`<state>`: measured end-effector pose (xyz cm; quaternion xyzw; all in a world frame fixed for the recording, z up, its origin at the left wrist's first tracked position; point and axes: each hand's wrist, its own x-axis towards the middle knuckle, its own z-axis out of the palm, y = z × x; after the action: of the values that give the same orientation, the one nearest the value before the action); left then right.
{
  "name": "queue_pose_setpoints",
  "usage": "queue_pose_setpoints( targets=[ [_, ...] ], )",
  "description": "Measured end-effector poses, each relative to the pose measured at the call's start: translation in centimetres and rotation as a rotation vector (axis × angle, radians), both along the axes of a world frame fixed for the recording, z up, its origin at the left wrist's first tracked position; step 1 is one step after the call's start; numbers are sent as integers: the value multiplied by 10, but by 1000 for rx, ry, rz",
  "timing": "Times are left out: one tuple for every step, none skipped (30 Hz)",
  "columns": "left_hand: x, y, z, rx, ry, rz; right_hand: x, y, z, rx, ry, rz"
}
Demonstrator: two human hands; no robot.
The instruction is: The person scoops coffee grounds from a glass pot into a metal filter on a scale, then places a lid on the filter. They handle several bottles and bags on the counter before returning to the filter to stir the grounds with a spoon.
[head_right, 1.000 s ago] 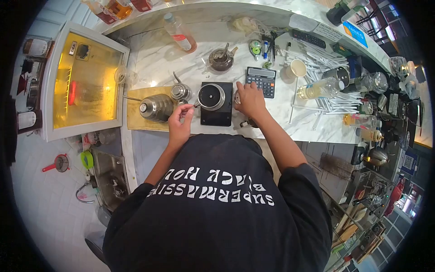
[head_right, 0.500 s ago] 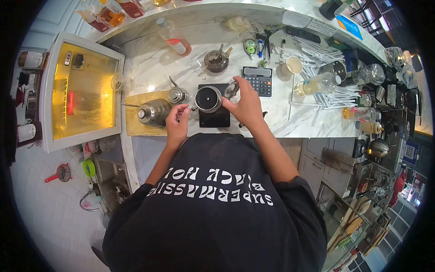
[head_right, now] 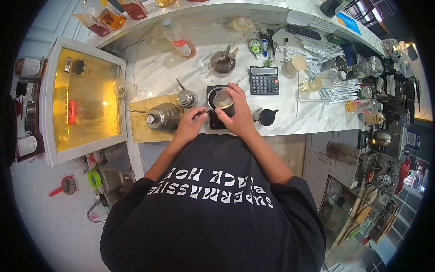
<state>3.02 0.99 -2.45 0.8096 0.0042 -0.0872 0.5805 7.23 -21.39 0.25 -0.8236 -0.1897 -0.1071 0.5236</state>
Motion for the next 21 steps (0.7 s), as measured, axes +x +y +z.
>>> queue_pose_setpoints(
  targets=[
    [3,3,2,16,-6,-45,-3,0,-4,-1,-1,-10],
    [5,5,3,31,-12,-90,-6,0,-7,-17,-4,-24],
    [6,6,1,28,-12,-102,-9,1,-8,-33,-7,-39],
    [7,6,-1,5,-31,-89,-11,2,-8,-36,-5,-52],
    [7,6,-4,-19,-47,-76,-13,2,-9,-67,-3,-66],
    [8,6,-3,-22,-43,-88,-15,3,-9,-96,0,-79],
    [8,7,-3,-18,-46,-96,-18,4,-10,-98,5,-90],
    [9,8,-3,-14,-48,-103,-20,5,-11,-89,14,-101],
    [9,9,-1,-14,-44,-111,-22,6,-9,-80,23,-111],
    [10,10,0,-21,-39,-131,-23,6,-7,-79,27,-116],
    [12,12,2,-27,-34,-149,-25,5,-3,-76,-1,-145],
    [13,14,4,-25,-30,-151,-26,6,2,-72,-29,-173],
    [14,15,7,-47,-38,-168,-26,6,6,-36,-33,-197],
    [14,17,9,-71,-45,-186,-26,6,6,5,-42,-201],
    [14,20,9,-71,-39,-189,-25,8,9,36,-9,-208],
    [14,22,9,-80,-35,-193,-24,10,12,65,23,-218],
    [14,23,10,-89,-33,-198,-23,12,10,62,42,-225],
    [13,25,12,-91,-34,-205,-21,14,7,60,41,-232],
    [13,27,15,-106,-15,-209,-19,17,4,22,59,-210],
    [12,29,17,-120,3,-212,-17,19,0,-15,75,-187],
    [12,31,18,-119,1,-213,-17,22,-6,-26,85,-180]
  ],
)
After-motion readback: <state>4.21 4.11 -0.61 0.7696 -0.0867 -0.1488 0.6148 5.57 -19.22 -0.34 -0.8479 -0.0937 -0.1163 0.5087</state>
